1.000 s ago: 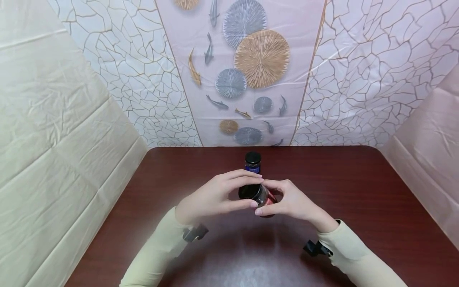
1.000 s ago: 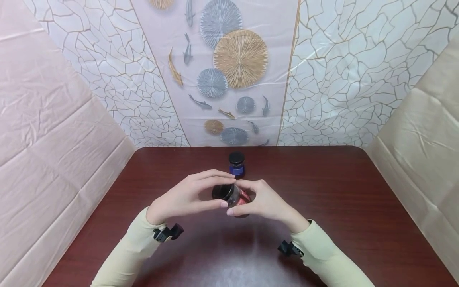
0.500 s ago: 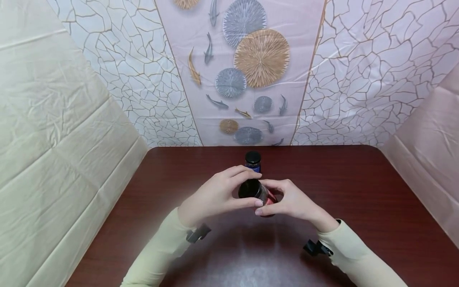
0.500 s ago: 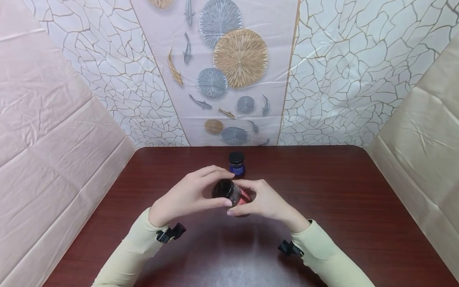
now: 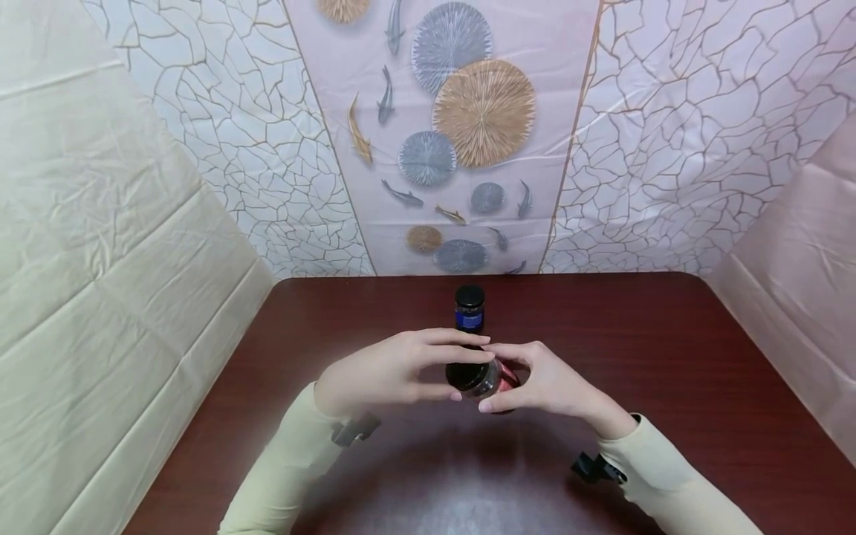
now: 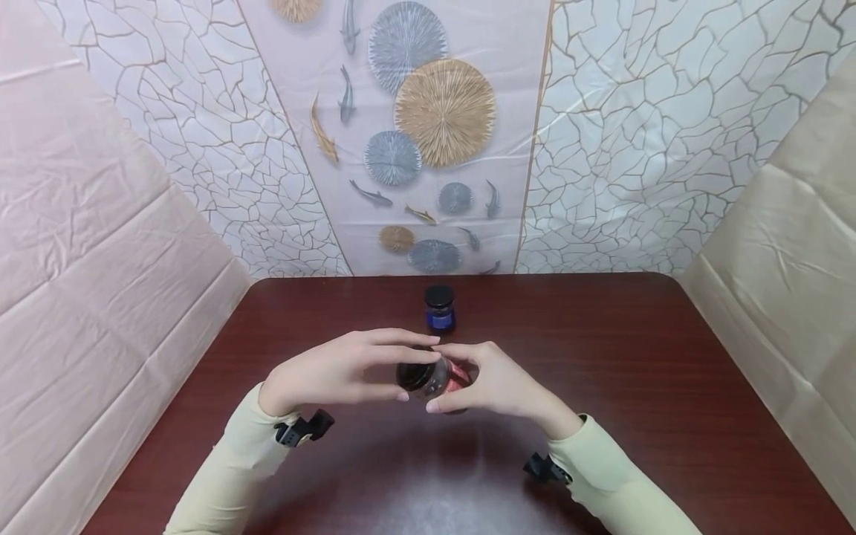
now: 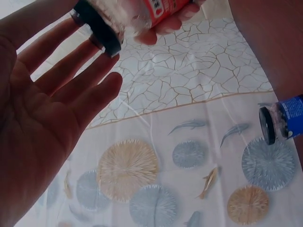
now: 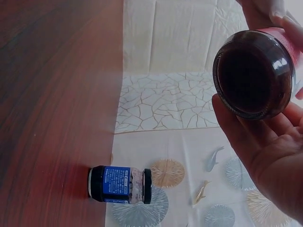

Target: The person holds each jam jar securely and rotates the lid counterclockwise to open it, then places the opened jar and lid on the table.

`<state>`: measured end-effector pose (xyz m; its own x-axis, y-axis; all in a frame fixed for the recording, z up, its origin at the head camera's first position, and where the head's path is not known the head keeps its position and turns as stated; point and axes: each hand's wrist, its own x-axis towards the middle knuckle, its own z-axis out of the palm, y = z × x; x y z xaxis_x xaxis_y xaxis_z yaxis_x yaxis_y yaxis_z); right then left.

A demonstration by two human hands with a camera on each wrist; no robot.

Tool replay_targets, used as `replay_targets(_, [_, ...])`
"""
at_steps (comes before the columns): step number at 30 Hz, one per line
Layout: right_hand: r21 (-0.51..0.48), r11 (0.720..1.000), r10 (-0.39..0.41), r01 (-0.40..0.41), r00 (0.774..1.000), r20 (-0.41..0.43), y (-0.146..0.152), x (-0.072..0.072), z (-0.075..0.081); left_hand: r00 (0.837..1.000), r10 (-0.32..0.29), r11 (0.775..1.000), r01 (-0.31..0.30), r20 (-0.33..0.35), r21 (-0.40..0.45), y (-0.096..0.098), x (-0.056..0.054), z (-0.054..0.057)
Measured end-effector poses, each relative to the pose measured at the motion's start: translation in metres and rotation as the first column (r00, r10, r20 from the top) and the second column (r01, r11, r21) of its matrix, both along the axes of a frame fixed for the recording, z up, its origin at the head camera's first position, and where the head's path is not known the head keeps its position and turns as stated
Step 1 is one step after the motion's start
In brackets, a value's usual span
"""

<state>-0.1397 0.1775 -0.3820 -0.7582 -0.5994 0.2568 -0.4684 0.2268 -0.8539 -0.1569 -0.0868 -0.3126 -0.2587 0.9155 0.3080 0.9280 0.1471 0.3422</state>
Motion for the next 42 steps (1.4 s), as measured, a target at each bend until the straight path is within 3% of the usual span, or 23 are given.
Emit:
replay_targets(8, [0.009,1.0,-0.009,0.009,0.999,0.034,-0.004,0.0007,-0.0016,0.997,0.078,0.997,-0.078,-0.024,-0.016,-0.0047,0.0026,0.0016])
replay_targets(16, [0.023,1.0,-0.013,0.013,1.0,-0.012,-0.0062,-0.0006,0.0003,0.992,0.113,0.993,-0.114,-0.05,-0.009,-0.006,0.0012,0.0014])
replay_targets(23, [0.036,0.999,-0.017,0.016,1.0,0.015,-0.0048,-0.0019,0.0007,0.974,0.189,0.981,-0.192,-0.125,-0.011,-0.0059,0.002,-0.0026])
replay_targets(32, [0.026,1.0,-0.014,0.013,0.999,0.036,-0.0016,-0.0031,0.0043,0.983,0.103,0.992,-0.113,-0.152,-0.058,-0.0043,0.0011,0.0032])
replay_targets(42, [0.049,0.999,-0.022,0.022,1.0,0.016,-0.0001,-0.0025,0.0068,0.968,0.092,0.992,-0.11,-0.235,-0.063,-0.0017,0.0044,0.0048])
